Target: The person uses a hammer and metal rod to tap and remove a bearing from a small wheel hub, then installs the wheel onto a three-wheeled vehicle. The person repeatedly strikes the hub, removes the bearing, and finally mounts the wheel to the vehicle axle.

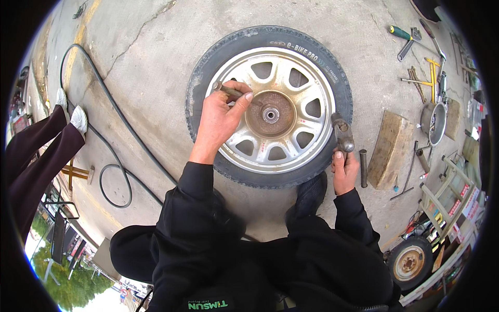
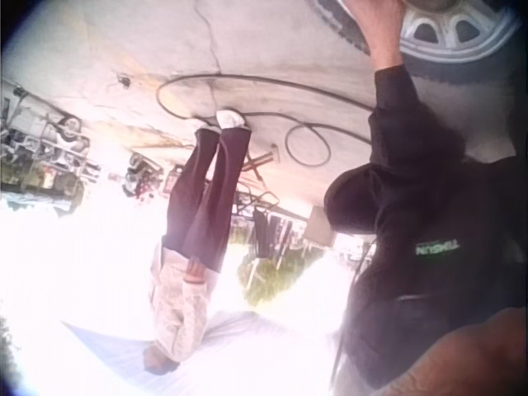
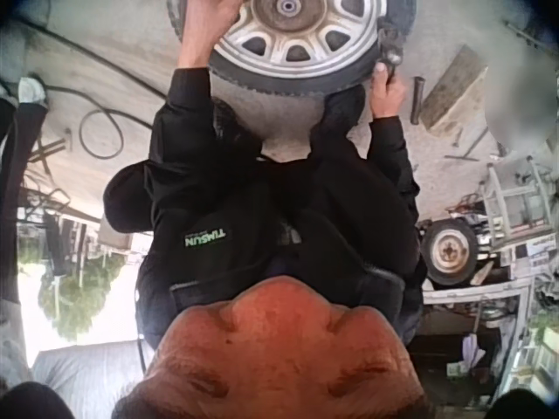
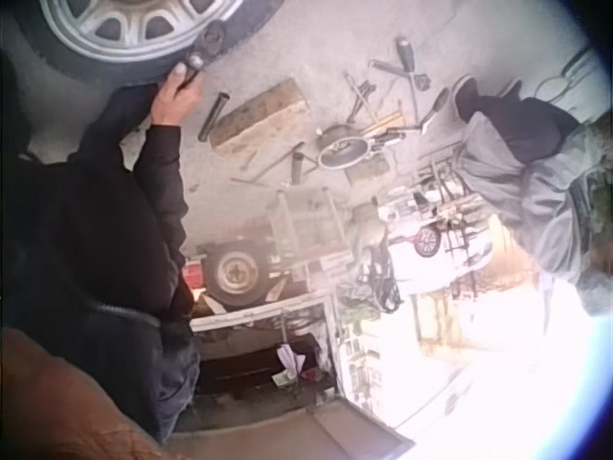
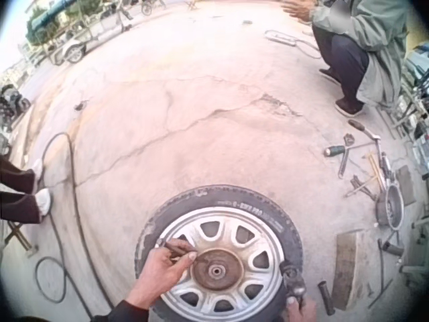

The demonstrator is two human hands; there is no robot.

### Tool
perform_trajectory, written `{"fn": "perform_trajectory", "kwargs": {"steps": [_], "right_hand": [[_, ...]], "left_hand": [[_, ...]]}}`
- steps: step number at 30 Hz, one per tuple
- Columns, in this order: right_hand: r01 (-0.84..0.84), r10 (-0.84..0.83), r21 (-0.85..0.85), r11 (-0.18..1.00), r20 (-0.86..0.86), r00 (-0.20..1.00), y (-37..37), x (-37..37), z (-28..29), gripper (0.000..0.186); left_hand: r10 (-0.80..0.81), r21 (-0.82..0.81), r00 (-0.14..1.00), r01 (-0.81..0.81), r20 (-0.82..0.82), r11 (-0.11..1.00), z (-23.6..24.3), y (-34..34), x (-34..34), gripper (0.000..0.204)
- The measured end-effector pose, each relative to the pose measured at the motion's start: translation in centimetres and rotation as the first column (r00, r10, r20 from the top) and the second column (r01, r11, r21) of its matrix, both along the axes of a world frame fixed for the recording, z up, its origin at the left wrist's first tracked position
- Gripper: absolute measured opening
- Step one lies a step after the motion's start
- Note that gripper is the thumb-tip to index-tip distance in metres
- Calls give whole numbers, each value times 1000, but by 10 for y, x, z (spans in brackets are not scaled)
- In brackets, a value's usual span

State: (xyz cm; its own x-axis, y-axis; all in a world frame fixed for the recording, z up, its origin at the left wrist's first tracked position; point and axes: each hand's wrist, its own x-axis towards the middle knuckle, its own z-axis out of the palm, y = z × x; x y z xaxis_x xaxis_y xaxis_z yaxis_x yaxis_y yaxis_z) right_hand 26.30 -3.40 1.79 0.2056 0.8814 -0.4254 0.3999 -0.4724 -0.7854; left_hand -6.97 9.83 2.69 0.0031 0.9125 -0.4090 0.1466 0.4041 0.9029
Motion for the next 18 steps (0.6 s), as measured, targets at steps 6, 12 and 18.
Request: {"fn": "perform_trajectory", "kwargs": {"steps": [6, 12, 18], "right_hand": [[7, -7, 19, 1000, 12, 1000, -2, 1, -2, 38], [-23, 20, 39, 999, 74, 997, 1, 0, -5, 44], [-82, 70, 71, 994, 153, 986, 4, -2, -5, 51]], "left_hand": [[-157, 51, 987, 159, -37, 986, -2, -17, 10, 16], [-263, 288, 921, 345, -287, 894, 7, -19, 23, 8], [-270, 292, 865, 412, -423, 863, 13, -28, 34, 10]]}}
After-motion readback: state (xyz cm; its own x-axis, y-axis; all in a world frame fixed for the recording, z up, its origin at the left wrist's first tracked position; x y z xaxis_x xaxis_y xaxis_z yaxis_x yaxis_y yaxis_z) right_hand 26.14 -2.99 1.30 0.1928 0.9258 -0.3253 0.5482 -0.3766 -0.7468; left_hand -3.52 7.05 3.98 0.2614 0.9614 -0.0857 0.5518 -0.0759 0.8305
